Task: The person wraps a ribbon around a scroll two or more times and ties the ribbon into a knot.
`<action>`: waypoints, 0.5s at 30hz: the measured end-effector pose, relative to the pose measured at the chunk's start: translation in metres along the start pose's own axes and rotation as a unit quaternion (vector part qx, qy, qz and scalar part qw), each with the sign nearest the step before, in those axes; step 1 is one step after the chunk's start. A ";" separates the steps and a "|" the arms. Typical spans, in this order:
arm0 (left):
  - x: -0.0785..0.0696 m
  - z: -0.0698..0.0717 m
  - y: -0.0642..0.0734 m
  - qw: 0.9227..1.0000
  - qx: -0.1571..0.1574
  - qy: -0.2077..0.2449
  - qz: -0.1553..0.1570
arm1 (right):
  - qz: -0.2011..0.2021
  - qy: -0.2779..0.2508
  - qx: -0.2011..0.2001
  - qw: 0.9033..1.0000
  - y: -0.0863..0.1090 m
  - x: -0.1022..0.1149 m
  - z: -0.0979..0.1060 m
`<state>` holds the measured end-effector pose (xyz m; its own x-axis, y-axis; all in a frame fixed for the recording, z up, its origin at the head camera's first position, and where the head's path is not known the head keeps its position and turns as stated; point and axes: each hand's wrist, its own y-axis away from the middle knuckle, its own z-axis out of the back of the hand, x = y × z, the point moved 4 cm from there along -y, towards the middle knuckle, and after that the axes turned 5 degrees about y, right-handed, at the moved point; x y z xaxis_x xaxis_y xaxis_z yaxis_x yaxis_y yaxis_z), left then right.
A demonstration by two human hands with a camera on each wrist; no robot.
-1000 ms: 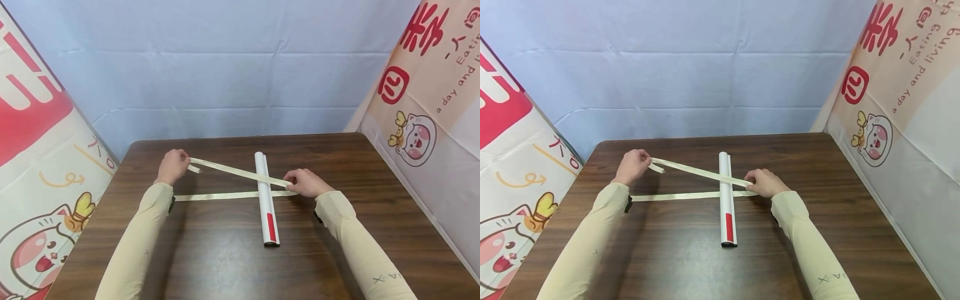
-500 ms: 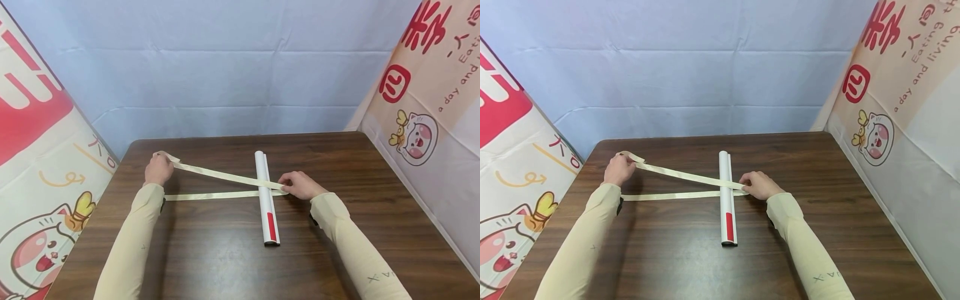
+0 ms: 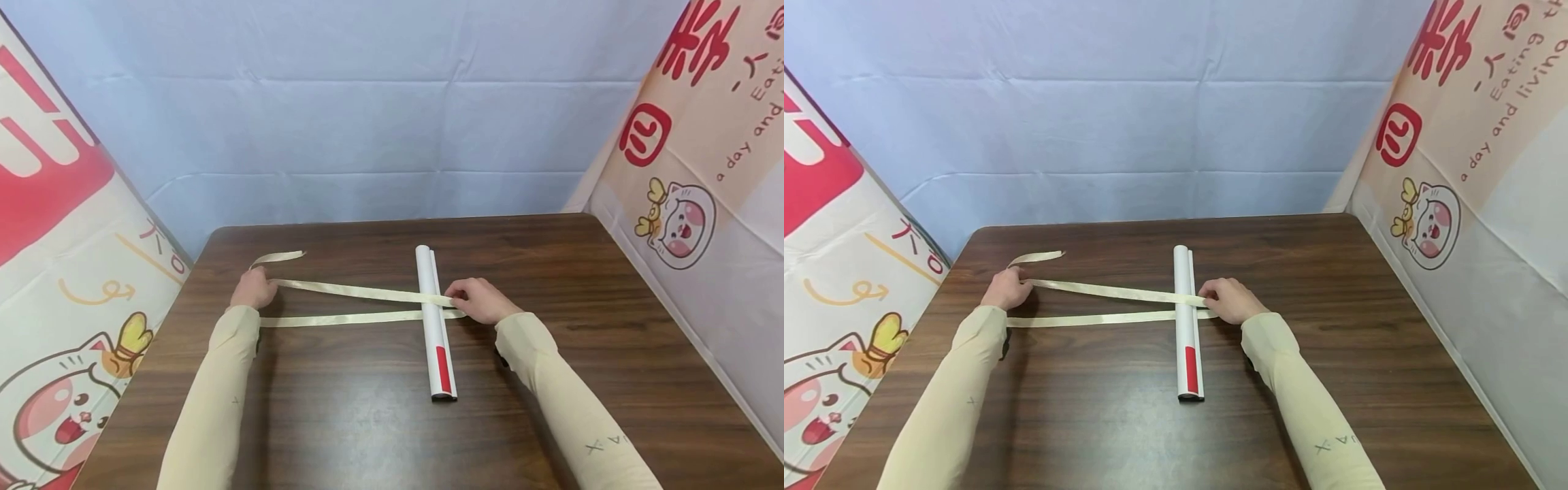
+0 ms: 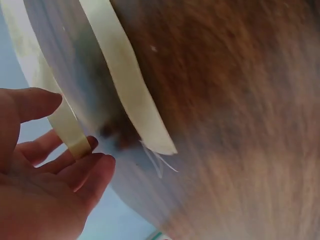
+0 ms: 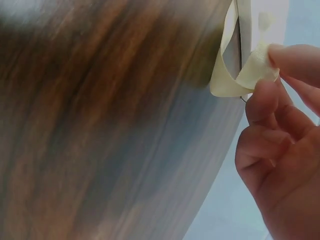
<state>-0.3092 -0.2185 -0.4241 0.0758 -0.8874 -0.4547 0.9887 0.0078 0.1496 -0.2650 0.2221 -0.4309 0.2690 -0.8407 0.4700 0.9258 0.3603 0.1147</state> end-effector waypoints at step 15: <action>0.032 -0.003 -0.001 1.000 0.009 0.009 0.022 | 0.012 0.001 -0.013 1.000 -0.005 0.007 -0.003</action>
<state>-0.3077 -0.2454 -0.4417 0.1215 -0.8775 -0.4638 0.9818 0.0375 0.1862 -0.2672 0.2132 -0.4308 0.2909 -0.8331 0.4703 0.9260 0.3689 0.0806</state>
